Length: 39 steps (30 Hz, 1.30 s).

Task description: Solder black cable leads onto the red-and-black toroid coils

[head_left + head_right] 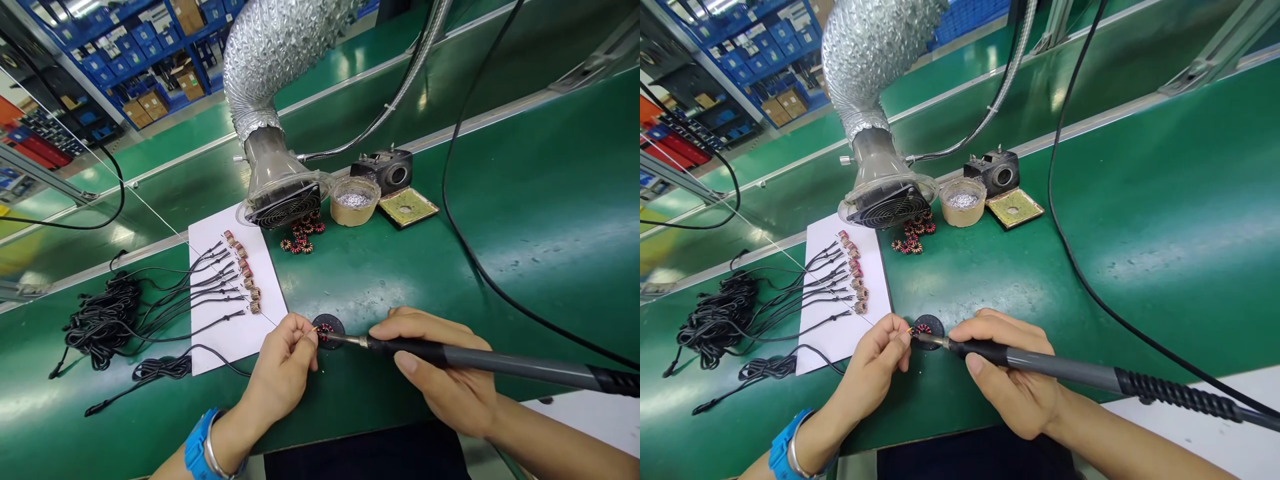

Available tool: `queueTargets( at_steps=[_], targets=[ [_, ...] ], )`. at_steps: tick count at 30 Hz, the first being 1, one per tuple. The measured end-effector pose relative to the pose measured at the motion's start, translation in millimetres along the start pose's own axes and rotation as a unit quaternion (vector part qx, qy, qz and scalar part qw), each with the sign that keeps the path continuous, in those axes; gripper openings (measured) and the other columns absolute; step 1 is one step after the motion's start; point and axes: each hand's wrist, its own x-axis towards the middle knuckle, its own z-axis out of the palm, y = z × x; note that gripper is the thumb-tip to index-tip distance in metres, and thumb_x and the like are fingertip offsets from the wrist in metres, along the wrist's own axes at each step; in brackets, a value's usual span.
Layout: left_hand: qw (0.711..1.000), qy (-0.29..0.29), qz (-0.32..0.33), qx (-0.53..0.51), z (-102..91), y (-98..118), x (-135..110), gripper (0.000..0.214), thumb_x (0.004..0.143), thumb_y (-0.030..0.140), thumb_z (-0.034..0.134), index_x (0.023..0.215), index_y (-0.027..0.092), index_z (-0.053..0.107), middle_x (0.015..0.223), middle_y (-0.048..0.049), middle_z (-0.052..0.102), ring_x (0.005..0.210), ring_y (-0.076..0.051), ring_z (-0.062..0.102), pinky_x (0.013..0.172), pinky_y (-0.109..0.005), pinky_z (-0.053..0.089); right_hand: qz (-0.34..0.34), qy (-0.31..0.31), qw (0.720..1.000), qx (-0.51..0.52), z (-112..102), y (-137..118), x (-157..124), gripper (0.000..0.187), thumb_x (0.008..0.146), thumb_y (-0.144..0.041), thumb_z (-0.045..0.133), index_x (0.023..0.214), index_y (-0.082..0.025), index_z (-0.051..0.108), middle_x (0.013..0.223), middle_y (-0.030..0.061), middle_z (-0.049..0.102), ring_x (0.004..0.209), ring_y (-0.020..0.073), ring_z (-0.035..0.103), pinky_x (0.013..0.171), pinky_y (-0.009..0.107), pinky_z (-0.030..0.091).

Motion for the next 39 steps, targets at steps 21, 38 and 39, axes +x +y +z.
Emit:
queueTargets(
  at_steps=[21, 38, 39],
  targets=[
    [0.996, -0.007, -0.011, -0.093, -0.6, -6, 3, 0.023, 0.089, 0.039, 0.050, 0.078, 0.019, 0.048, 0.054, 0.0073, 0.045, 0.046, -0.007, 0.028, 0.047, -0.021, 0.021, -0.157, -0.091, 0.943, -0.278, 40, 3, 19, 0.022, 0.091, -0.013, 0.045, 0.099, -0.019, 0.065, 0.064, 0.0001, 0.051, 0.061, 0.0146, 0.049, 0.055, 0.026, 0.041],
    [0.994, 0.016, 0.076, 0.071, 2.0, 2, -3, 0.018, 0.094, 0.028, 0.044, 0.077, 0.020, 0.045, 0.065, 0.0029, 0.052, 0.061, -0.013, 0.047, 0.058, -0.025, 0.036, -0.233, -0.212, 0.926, -0.206, 30, 5, 42, 0.023, 0.097, -0.015, 0.039, 0.108, -0.018, 0.059, 0.071, 0.0016, 0.053, 0.064, 0.0164, 0.041, 0.057, 0.028, 0.035],
    [0.992, 0.022, 0.080, 0.097, 1.9, 4, -4, 0.017, 0.094, 0.027, 0.043, 0.078, 0.021, 0.046, 0.066, 0.0024, 0.052, 0.061, -0.014, 0.047, 0.059, -0.026, 0.035, -0.230, -0.221, 0.923, -0.217, 31, 5, 43, 0.024, 0.098, -0.016, 0.037, 0.108, -0.017, 0.059, 0.071, 0.0021, 0.052, 0.064, 0.0170, 0.041, 0.056, 0.029, 0.036]
  ],
)
